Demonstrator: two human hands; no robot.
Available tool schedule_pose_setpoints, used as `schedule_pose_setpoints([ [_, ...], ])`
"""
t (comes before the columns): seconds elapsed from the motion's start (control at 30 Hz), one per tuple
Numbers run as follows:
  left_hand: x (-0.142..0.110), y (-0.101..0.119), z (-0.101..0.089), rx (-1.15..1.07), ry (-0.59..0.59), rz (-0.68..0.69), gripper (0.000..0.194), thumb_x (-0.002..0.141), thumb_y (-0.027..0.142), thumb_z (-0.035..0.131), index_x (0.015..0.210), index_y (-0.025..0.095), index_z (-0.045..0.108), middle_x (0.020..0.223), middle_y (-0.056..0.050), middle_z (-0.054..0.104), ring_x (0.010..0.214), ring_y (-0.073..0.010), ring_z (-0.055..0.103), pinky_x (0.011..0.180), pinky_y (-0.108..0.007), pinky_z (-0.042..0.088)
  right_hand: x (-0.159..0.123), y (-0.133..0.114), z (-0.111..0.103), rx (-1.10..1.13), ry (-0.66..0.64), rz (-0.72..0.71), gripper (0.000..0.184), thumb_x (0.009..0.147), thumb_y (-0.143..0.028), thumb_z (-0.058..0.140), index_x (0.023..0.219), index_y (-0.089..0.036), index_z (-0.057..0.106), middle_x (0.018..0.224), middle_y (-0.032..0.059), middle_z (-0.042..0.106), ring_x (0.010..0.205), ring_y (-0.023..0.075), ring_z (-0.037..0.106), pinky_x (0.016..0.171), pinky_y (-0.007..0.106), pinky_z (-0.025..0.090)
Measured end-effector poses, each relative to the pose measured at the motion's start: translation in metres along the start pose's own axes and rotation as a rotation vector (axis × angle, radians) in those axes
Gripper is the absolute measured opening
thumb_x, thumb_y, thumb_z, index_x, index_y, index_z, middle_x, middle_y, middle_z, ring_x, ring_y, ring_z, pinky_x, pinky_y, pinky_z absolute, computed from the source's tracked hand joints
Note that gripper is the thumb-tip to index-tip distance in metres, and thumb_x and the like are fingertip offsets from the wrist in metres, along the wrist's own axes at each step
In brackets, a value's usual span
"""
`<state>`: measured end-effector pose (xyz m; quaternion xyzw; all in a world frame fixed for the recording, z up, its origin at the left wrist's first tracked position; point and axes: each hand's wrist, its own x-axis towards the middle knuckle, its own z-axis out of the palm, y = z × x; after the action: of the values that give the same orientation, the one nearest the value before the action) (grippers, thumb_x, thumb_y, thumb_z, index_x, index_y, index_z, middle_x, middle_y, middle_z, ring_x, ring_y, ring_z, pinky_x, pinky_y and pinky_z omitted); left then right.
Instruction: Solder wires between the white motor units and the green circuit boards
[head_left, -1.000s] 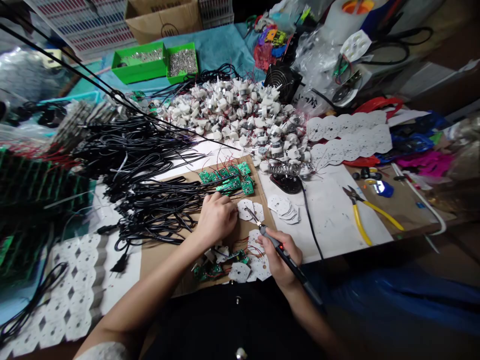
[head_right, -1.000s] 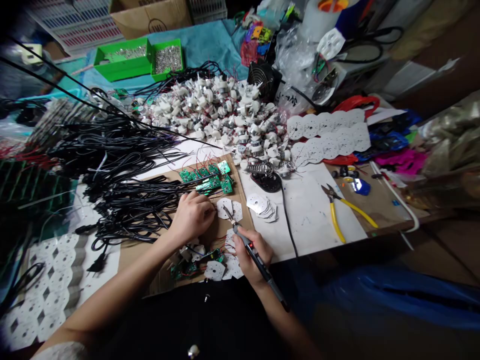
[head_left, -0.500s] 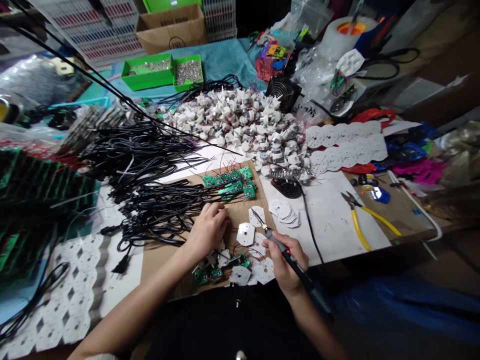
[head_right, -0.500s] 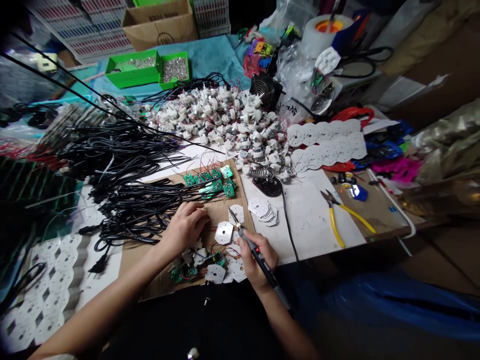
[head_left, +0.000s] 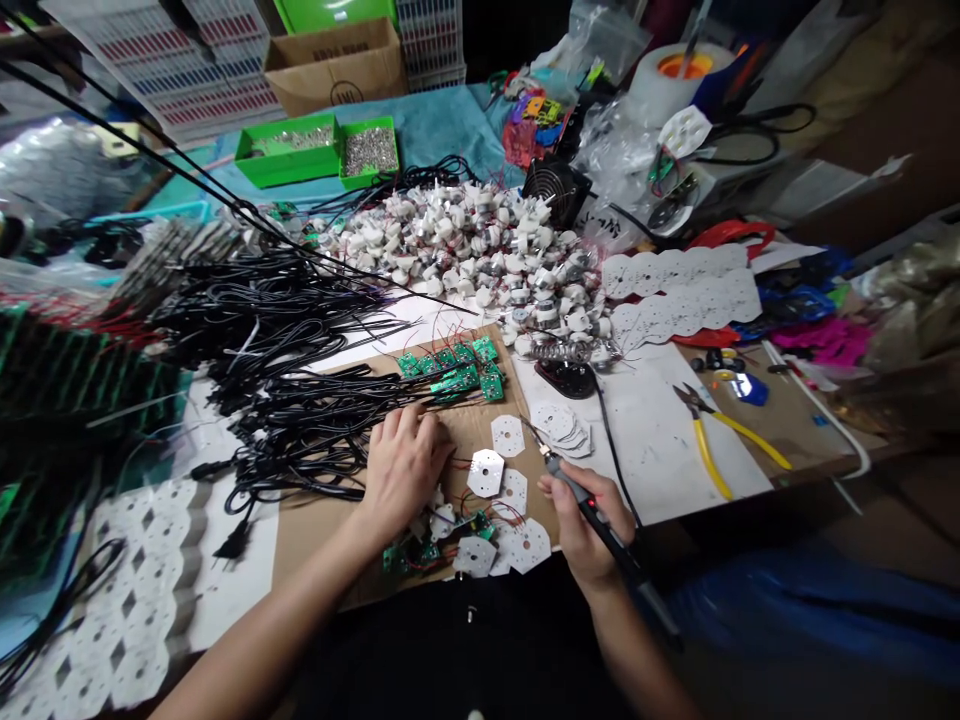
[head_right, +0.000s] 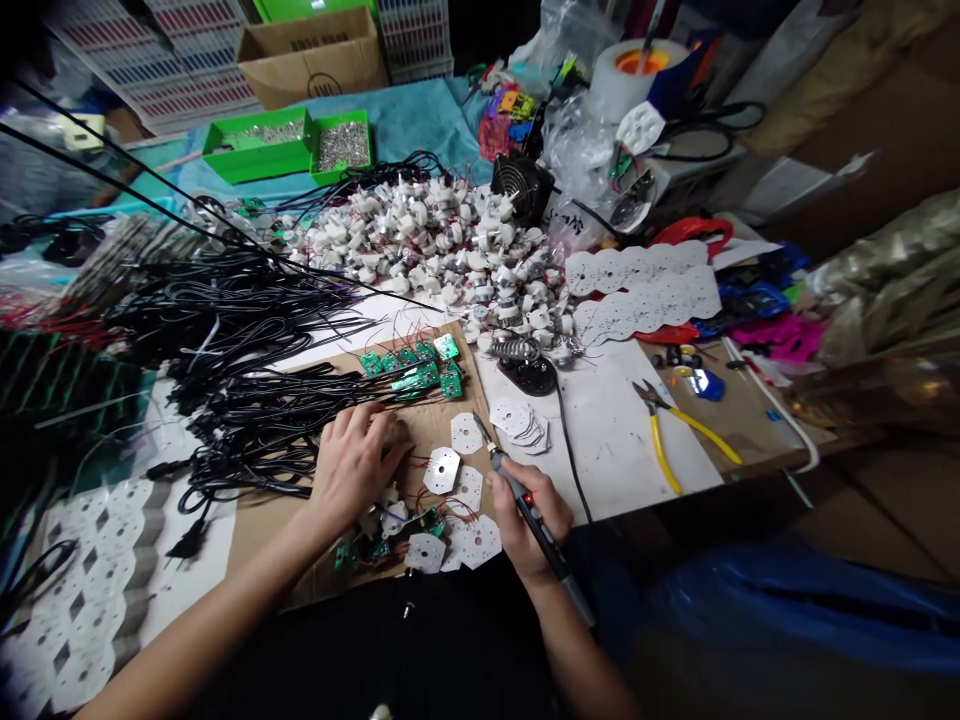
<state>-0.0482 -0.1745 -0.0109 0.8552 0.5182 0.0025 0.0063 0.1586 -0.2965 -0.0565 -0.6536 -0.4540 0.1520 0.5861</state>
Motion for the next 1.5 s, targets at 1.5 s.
schedule_pose_setpoints([
  [1.5, 0.040, -0.006, -0.003, -0.741, -0.291, 0.137, 0.017, 0.083, 0.018, 0.065, 0.096, 0.024, 0.073, 0.094, 0.002, 0.078, 0.085, -0.0161, 0.072, 0.075, -0.024, 0.050, 0.081, 0.047, -0.008, -0.207, 0.032, 0.004, 0.021, 0.095, -0.038, 0.064, 0.102, -0.019, 0.071, 0.076, 0.0043, 0.076, 0.066, 0.0188, 0.074, 0.060, 0.027, 0.059],
])
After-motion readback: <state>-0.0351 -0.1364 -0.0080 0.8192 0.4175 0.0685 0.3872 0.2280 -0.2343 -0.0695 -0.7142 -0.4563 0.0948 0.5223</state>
